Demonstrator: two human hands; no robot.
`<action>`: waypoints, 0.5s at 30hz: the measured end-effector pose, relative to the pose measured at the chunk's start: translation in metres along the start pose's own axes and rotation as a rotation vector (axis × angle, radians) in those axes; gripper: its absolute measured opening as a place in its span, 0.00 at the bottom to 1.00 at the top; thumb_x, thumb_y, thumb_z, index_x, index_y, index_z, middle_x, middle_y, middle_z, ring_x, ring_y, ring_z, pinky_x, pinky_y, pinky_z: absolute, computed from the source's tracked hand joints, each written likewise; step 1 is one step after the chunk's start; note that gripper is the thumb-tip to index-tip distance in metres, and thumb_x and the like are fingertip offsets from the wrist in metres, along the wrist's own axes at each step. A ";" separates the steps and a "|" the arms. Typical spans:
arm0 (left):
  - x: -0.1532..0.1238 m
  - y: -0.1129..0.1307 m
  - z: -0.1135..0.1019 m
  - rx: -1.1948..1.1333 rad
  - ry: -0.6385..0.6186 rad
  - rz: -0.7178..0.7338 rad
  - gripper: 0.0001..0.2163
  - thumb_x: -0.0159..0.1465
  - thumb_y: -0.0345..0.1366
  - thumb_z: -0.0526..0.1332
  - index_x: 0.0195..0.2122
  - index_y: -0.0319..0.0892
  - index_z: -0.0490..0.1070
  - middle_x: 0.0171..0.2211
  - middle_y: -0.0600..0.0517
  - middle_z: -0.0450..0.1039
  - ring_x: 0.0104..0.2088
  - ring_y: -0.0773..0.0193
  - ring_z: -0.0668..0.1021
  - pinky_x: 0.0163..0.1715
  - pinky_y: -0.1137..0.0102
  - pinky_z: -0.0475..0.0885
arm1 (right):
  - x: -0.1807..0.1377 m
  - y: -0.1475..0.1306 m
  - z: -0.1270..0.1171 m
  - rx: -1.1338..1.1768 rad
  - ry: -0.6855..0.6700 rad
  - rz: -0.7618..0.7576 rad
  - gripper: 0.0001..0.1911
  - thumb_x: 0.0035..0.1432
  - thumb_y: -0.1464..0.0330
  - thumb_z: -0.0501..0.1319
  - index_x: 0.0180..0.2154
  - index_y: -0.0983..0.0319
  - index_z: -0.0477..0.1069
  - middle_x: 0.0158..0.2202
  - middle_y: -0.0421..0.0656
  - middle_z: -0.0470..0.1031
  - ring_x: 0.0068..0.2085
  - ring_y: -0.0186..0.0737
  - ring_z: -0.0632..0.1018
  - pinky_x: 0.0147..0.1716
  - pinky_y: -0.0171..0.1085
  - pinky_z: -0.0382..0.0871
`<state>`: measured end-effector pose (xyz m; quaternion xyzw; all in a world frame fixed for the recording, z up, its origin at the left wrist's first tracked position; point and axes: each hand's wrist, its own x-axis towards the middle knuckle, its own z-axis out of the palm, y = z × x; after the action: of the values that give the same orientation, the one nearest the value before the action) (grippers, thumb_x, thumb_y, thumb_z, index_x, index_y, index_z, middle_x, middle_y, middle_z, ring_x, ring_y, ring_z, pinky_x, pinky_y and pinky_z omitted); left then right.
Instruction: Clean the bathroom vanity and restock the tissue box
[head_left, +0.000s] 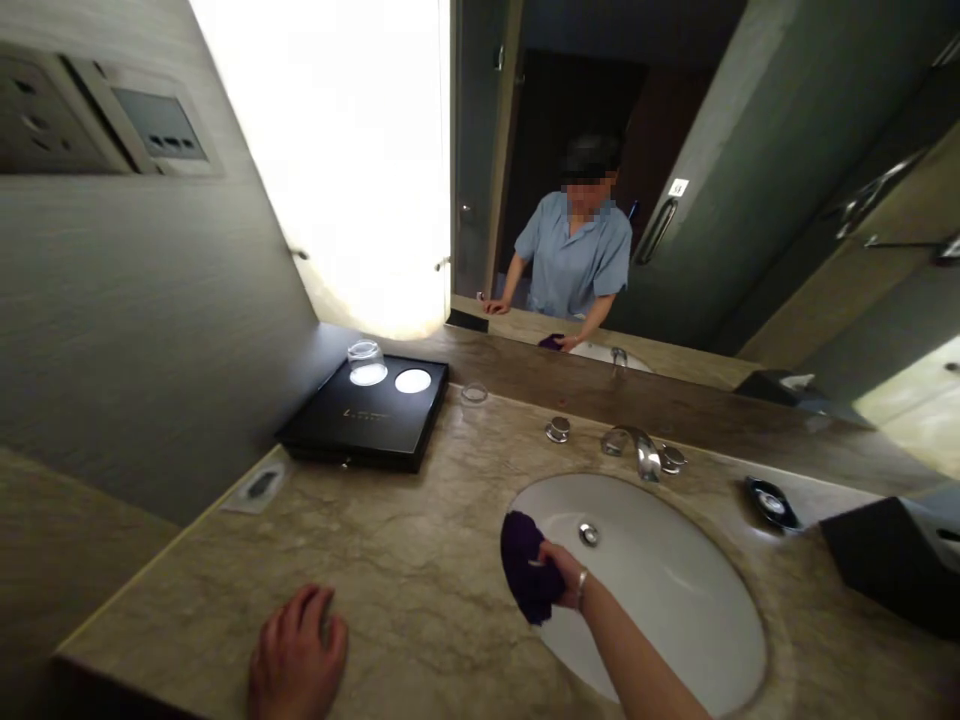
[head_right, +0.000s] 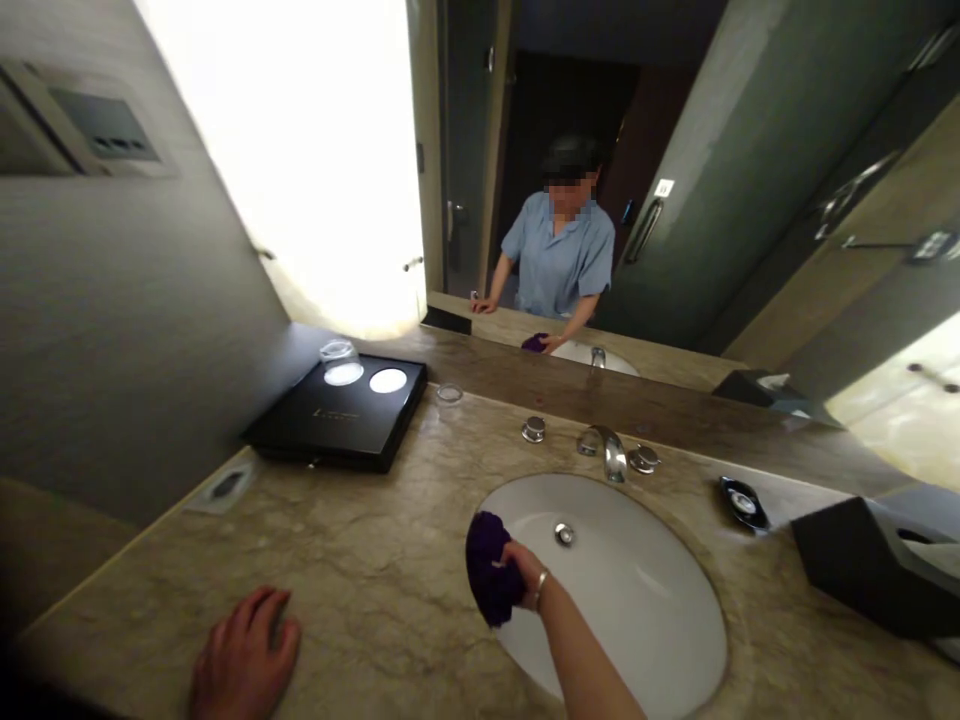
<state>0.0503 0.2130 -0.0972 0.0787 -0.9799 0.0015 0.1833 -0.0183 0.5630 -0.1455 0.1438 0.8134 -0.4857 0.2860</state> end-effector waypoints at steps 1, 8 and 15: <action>-0.001 0.001 -0.001 -0.010 0.001 -0.005 0.17 0.59 0.36 0.46 0.41 0.37 0.69 0.45 0.44 0.67 0.43 0.54 0.68 0.41 0.63 0.62 | -0.006 -0.004 -0.007 0.035 -0.007 -0.023 0.23 0.49 0.67 0.41 0.40 0.69 0.67 0.34 0.49 0.73 0.36 0.40 0.76 0.37 0.40 0.72; -0.001 0.004 -0.006 -0.111 -0.003 -0.013 0.16 0.61 0.34 0.45 0.42 0.39 0.69 0.47 0.46 0.65 0.45 0.54 0.67 0.40 0.62 0.60 | -0.062 -0.022 0.043 -0.067 0.315 -0.210 0.33 0.41 0.67 0.56 0.53 0.64 0.57 0.45 0.46 0.71 0.44 0.42 0.73 0.49 0.40 0.65; -0.014 -0.042 0.012 -0.541 0.106 0.174 0.12 0.58 0.32 0.49 0.33 0.38 0.73 0.42 0.43 0.69 0.43 0.56 0.69 0.44 0.62 0.65 | -0.135 0.005 0.071 -0.205 0.575 -0.153 0.32 0.31 0.75 0.54 0.45 0.60 0.65 0.44 0.49 0.69 0.44 0.53 0.72 0.46 0.48 0.64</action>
<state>0.0656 0.1736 -0.1150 -0.0576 -0.9368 -0.2400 0.2478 0.1145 0.5093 -0.0935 0.1840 0.9142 -0.3605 0.0198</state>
